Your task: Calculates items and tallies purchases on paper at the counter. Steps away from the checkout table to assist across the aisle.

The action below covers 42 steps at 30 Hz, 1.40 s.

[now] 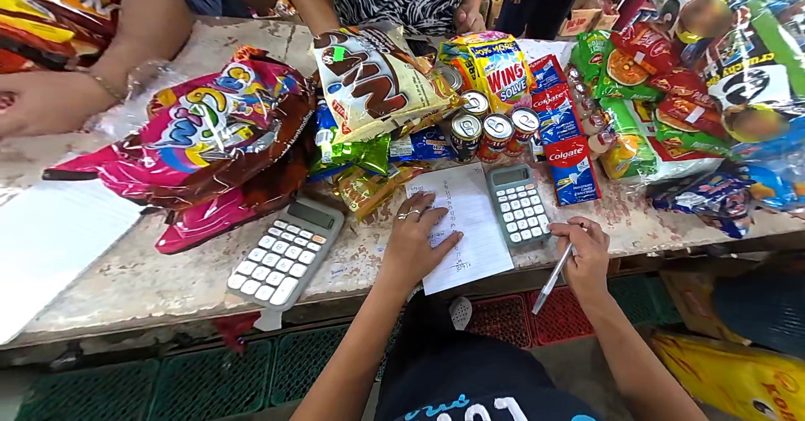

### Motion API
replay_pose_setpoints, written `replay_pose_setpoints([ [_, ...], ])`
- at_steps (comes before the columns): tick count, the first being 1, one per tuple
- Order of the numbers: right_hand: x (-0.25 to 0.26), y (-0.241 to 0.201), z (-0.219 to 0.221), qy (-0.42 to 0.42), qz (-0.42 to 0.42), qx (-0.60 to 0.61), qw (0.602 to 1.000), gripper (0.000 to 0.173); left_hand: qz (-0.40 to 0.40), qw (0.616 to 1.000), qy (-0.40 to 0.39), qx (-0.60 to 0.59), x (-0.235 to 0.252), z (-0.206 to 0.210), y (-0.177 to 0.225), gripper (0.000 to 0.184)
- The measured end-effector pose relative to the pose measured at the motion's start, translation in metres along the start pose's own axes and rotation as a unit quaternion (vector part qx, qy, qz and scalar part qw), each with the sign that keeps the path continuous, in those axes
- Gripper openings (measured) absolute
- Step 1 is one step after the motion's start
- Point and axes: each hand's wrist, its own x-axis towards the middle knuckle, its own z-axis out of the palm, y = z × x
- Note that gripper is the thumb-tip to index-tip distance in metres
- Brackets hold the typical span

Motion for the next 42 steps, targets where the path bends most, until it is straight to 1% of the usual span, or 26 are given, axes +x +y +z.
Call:
replay_pose_setpoints([
  [4, 0.011, -0.022, -0.004, 0.012, -0.001, 0.027, 1.0, 0.026, -0.009, 1.0, -0.005, -0.004, 0.0, -0.001, 0.002, 0.05],
  [10, 0.021, -0.047, 0.011, -0.007, -0.036, 0.03, 0.999, 0.027, -0.007, 1.0, -0.002, -0.005, 0.0, -0.001, 0.001, 0.051],
  [12, 0.022, -0.05, 0.019, -0.026, -0.047, 0.02, 0.998, 0.027, -0.007, 1.0, -0.002, -0.006, 0.001, -0.001, 0.0, 0.05],
  [14, 0.022, -0.047, 0.027, -0.074, -0.045, -0.01, 0.996, 0.028, -0.006, 1.0, -0.001, -0.006, 0.0, -0.001, 0.0, 0.05],
  [15, 0.022, -0.046, 0.027, -0.082, -0.045, -0.013, 0.996, 0.028, -0.006, 1.0, -0.002, -0.006, 0.001, -0.001, 0.0, 0.05],
  [19, 0.024, -0.041, 0.017, -0.02, -0.038, -0.004, 0.999, 0.028, -0.007, 1.0, -0.001, -0.01, 0.001, -0.002, 0.001, 0.05],
  [22, 0.02, -0.034, 0.015, -0.014, -0.021, -0.024, 0.999, 0.028, -0.007, 1.0, 0.002, -0.015, 0.002, -0.003, 0.002, 0.049],
  [26, 0.017, -0.039, -0.004, 0.025, -0.022, 0.035, 0.999, 0.028, -0.005, 1.0, 0.005, -0.022, 0.001, -0.002, 0.0, 0.046],
  [28, 0.016, -0.036, -0.008, 0.045, -0.013, 0.036, 0.998, 0.028, -0.002, 1.0, 0.005, -0.023, 0.001, -0.002, -0.001, 0.045],
  [29, 0.014, -0.031, -0.007, 0.042, -0.004, 0.021, 0.999, 0.027, 0.001, 1.0, 0.007, -0.024, 0.0, -0.001, -0.001, 0.044],
  [31, 0.007, -0.019, -0.001, 0.008, 0.011, -0.019, 1.0, 0.026, 0.005, 1.0, 0.012, -0.028, 0.0, -0.001, -0.001, 0.042],
  [33, 0.006, -0.016, 0.0, -0.005, 0.013, -0.025, 1.0, 0.027, 0.009, 0.999, 0.014, -0.029, 0.0, -0.001, -0.002, 0.043],
  [37, 0.015, -0.041, -0.004, 0.011, -0.001, 0.01, 1.0, 0.026, 0.011, 0.999, 0.018, -0.026, 0.0, -0.001, -0.002, 0.042],
  [42, 0.025, -0.058, 0.011, 0.001, -0.031, 0.023, 0.999, 0.025, 0.007, 0.999, 0.013, -0.029, 0.0, -0.001, -0.001, 0.044],
])
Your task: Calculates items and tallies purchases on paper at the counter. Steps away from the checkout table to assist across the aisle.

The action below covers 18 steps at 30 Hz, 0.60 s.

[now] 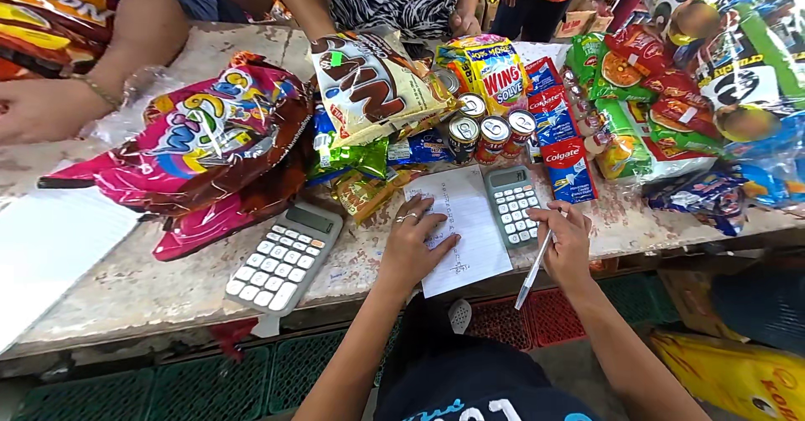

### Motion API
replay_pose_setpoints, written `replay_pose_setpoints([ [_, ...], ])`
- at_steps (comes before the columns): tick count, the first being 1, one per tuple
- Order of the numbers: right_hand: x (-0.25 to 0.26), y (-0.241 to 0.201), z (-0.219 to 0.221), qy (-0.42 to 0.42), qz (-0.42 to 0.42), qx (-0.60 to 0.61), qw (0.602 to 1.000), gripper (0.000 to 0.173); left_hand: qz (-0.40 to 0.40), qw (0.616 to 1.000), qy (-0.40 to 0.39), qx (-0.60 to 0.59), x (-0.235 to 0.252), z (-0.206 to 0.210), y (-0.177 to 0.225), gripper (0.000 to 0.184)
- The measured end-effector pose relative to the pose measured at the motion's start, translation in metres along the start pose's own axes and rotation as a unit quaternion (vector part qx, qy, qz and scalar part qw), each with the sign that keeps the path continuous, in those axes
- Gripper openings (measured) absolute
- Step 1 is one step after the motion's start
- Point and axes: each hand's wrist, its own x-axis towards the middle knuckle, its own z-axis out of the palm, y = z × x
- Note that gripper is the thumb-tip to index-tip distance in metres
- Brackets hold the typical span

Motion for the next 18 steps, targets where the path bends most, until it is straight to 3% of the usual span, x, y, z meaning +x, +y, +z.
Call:
replay_pose_setpoints([
  [5, 0.003, -0.001, 0.004, 0.001, -0.019, 0.008, 1.0, 0.025, -0.001, 1.0, 0.002, -0.004, -0.001, 0.0, -0.001, 0.045],
  [12, 0.01, -0.015, 0.033, -0.098, -0.029, -0.055, 0.993, 0.027, -0.005, 1.0, -0.004, 0.0, 0.0, -0.001, -0.001, 0.042],
  [18, 0.01, -0.014, 0.034, -0.102, -0.023, -0.053, 0.993, 0.026, -0.002, 1.0, -0.006, 0.004, 0.0, 0.0, -0.001, 0.042],
])
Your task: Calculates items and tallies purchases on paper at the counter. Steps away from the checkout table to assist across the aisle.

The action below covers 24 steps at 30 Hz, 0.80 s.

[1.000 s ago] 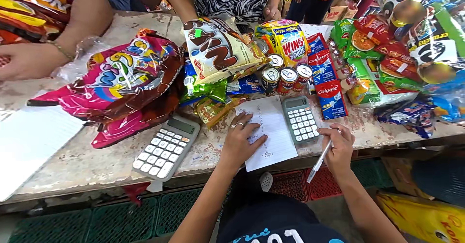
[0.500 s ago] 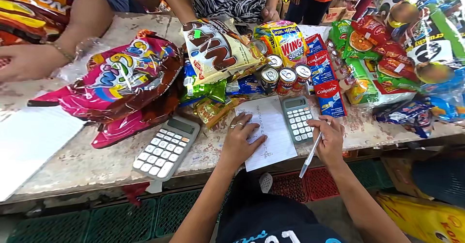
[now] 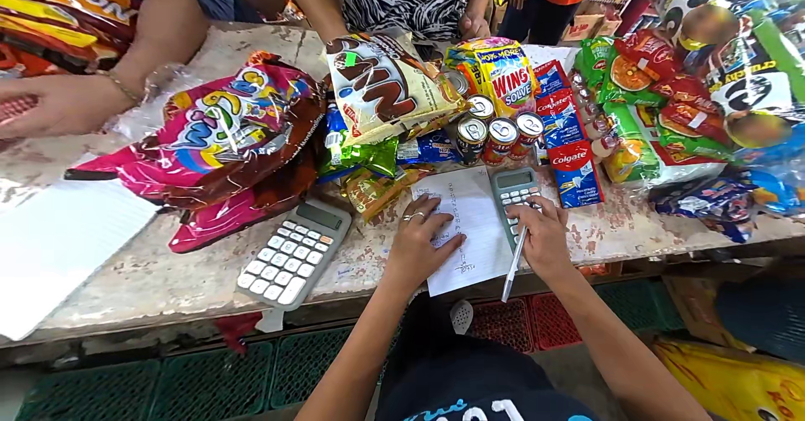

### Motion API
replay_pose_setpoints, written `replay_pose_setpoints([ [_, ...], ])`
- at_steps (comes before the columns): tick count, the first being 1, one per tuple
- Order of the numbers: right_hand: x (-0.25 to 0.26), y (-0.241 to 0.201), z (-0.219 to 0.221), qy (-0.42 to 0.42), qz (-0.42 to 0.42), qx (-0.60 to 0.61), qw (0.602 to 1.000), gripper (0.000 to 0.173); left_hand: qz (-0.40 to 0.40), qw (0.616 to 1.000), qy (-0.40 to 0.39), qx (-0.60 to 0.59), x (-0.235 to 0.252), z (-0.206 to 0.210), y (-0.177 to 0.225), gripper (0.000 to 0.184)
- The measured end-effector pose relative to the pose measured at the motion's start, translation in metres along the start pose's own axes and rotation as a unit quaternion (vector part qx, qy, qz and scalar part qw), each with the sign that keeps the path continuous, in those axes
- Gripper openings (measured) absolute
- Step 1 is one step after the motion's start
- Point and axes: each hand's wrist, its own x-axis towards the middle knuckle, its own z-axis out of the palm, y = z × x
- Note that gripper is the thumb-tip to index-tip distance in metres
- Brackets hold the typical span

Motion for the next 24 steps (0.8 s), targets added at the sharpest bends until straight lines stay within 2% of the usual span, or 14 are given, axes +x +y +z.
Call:
replay_pose_setpoints([
  [4, -0.008, 0.015, -0.019, 0.042, -0.004, 0.052, 0.998, 0.029, -0.003, 1.0, -0.004, -0.013, 0.0, -0.002, 0.001, 0.039],
  [8, -0.03, 0.041, -0.039, 0.106, 0.044, 0.039, 0.993, 0.028, 0.003, 1.0, 0.005, -0.019, 0.0, -0.002, 0.001, 0.036],
  [12, -0.048, 0.056, -0.036, 0.059, 0.073, 0.017, 0.995, 0.029, 0.015, 1.0, 0.013, -0.02, -0.001, 0.0, 0.0, 0.036],
  [19, -0.018, 0.019, -0.035, 0.098, 0.024, 0.029, 0.994, 0.025, 0.013, 1.0, 0.012, -0.021, -0.001, -0.001, -0.001, 0.037],
  [24, -0.006, 0.022, -0.012, 0.033, 0.026, -0.014, 0.999, 0.023, 0.01, 0.999, 0.01, -0.029, -0.002, 0.0, -0.002, 0.036],
])
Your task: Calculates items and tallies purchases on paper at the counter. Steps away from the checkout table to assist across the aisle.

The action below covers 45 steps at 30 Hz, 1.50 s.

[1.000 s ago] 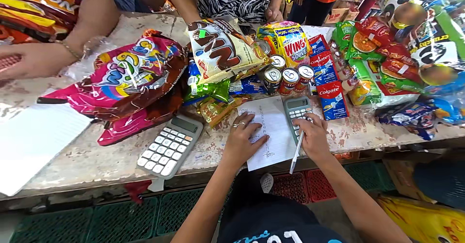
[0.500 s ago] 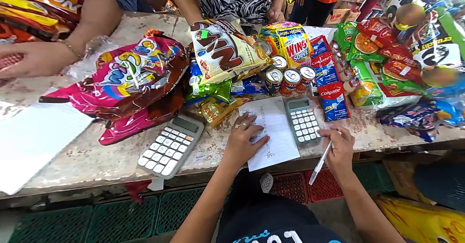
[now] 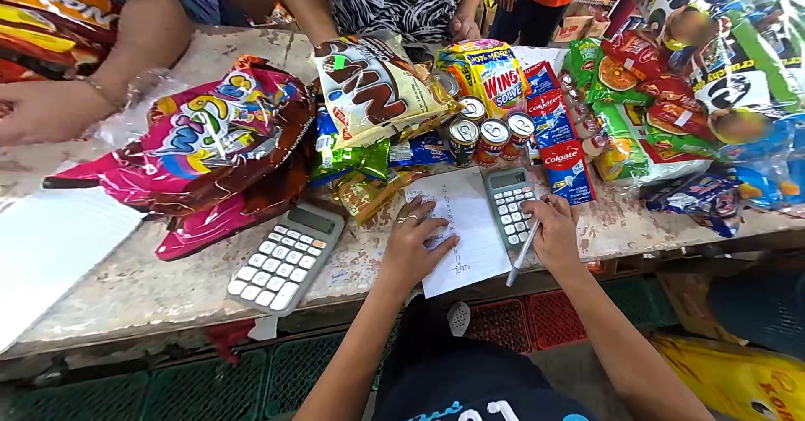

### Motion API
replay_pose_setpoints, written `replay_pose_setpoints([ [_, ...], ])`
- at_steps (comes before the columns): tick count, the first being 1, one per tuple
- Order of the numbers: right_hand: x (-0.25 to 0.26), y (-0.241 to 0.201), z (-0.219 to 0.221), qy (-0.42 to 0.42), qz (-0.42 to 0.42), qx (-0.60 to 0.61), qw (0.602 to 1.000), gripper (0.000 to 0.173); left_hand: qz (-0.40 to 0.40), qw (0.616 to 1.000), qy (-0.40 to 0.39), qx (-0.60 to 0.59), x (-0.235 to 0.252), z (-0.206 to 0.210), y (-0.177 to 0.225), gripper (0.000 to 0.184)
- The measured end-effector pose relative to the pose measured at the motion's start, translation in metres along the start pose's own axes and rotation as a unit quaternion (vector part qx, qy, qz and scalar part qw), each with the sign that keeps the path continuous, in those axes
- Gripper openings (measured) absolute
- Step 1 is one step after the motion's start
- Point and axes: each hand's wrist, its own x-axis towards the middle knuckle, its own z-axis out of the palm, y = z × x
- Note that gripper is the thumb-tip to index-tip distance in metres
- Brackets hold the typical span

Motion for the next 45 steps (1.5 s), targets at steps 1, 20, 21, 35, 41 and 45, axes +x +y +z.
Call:
replay_pose_setpoints([
  [1, 0.002, -0.002, -0.002, -0.004, -0.001, 0.005, 1.0, 0.023, -0.003, 1.0, 0.001, 0.002, 0.001, 0.0, 0.0, 0.035],
  [20, -0.041, 0.036, -0.044, 0.046, 0.052, 0.059, 0.996, 0.029, 0.006, 1.0, 0.012, -0.018, -0.003, 0.001, -0.002, 0.029],
  [21, -0.045, 0.04, -0.038, 0.031, 0.051, 0.047, 0.997, 0.03, 0.008, 1.0, 0.012, -0.018, -0.003, 0.001, -0.002, 0.029],
  [35, -0.016, -0.012, -0.012, -0.015, -0.011, 0.038, 0.999, 0.031, 0.02, 0.999, 0.02, -0.018, -0.002, -0.001, 0.0, 0.02],
  [41, -0.027, -0.01, -0.026, -0.037, -0.021, 0.06, 0.997, 0.031, 0.018, 0.999, 0.02, -0.02, -0.002, -0.002, 0.001, 0.02],
  [45, -0.024, 0.002, -0.03, -0.003, 0.002, 0.073, 0.997, 0.03, 0.013, 1.0, 0.016, -0.019, -0.001, -0.003, 0.003, 0.02],
])
